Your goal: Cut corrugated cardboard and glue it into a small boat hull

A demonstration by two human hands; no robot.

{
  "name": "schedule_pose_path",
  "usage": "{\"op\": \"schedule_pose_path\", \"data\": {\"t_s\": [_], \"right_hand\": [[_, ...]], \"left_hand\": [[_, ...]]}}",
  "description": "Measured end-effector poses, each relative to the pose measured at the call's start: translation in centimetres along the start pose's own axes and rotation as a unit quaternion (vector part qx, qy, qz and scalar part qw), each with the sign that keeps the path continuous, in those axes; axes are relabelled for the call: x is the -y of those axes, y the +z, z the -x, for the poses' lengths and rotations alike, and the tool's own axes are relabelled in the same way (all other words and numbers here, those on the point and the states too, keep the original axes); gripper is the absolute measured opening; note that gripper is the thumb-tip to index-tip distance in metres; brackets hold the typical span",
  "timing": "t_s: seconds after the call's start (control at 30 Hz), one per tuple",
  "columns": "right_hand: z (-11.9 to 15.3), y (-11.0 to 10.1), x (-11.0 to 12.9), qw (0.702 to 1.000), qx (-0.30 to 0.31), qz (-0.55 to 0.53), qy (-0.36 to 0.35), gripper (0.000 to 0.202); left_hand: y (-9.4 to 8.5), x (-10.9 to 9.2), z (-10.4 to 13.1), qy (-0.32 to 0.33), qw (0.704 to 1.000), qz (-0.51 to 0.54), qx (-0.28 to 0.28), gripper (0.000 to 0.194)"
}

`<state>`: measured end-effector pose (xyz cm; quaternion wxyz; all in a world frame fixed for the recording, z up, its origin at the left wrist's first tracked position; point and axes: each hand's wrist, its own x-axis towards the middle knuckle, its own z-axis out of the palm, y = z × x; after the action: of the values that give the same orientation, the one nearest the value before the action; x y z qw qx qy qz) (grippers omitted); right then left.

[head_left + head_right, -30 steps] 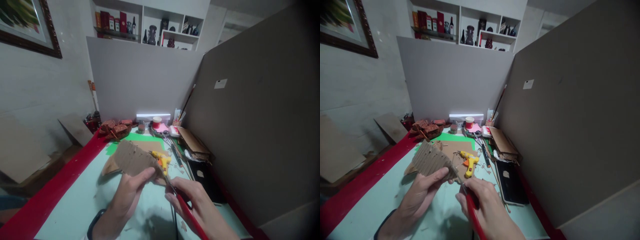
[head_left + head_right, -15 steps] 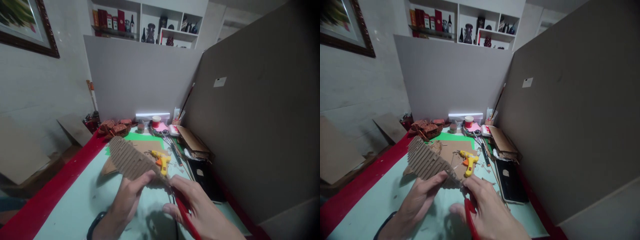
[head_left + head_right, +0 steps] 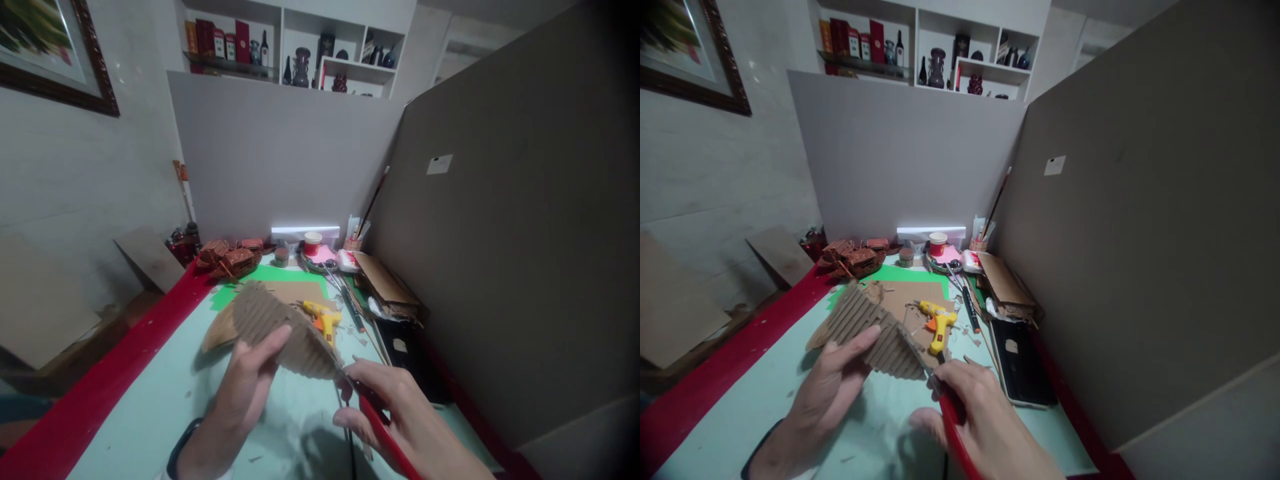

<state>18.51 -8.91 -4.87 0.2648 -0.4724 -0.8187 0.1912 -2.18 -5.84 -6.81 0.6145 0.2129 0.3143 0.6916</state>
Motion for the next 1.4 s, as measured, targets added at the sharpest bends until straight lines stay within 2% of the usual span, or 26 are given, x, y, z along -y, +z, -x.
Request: {"op": "schedule_pose_path", "data": {"t_s": [0.1, 0.2, 0.33, 0.53, 0.67, 0.87, 1.03, 1.13, 1.27, 1.4], "right_hand": [[0.3, 0.2, -1.0, 1.0, -0.023, -0.005, -0.013, 0.052], [0.4, 0.2, -1.2, 1.0, -0.015, -0.006, -0.019, 0.06], [0.0, -0.1, -0.4, 1.0, -0.007, -0.013, -0.023, 0.058], [-0.6, -0.3, 0.1, 0.997, 0.053, 0.03, 0.039, 0.043], [-0.5, -0.2, 0.2, 0.998, 0.054, 0.015, 0.029, 0.042], [-0.3, -0.3, 0.4, 0.999, 0.049, -0.008, 0.018, 0.037], [-0.3, 0.0, -0.7, 0.998, 0.043, -0.003, 0.035, 0.033], [-0.1, 0.0, -0.9, 0.999, 0.028, -0.034, 0.029, 0.041], [-0.2, -0.6, 0.1, 0.998, 0.038, -0.054, 0.023, 0.052], [-1.0, -1.1, 0.9, 0.997, 0.06, -0.039, 0.031, 0.043]], "left_hand": [[-0.2, 0.0, -0.2, -0.007, 0.999, -0.019, 0.044, 0.068], [-0.2, 0.1, -0.2, 0.004, 0.999, -0.031, 0.044, 0.067], [-0.2, 0.2, -0.2, 0.006, 0.999, -0.03, 0.04, 0.066], [-0.3, 0.7, -0.2, -0.016, 0.999, -0.025, 0.037, 0.055], [-0.3, 1.0, -0.2, -0.012, 0.999, -0.022, 0.022, 0.059], [-0.4, 0.8, 0.0, -0.016, 0.999, -0.026, 0.032, 0.058], [-0.4, 0.7, -0.1, -0.013, 0.999, -0.037, 0.017, 0.046], [-0.2, 0.9, 0.0, -0.023, 0.998, -0.052, 0.039, 0.042], [0.2, 1.4, 0.5, -0.033, 0.993, -0.071, 0.088, 0.046], [0.3, 1.7, 0.8, -0.036, 0.993, -0.072, 0.088, 0.043]]}}
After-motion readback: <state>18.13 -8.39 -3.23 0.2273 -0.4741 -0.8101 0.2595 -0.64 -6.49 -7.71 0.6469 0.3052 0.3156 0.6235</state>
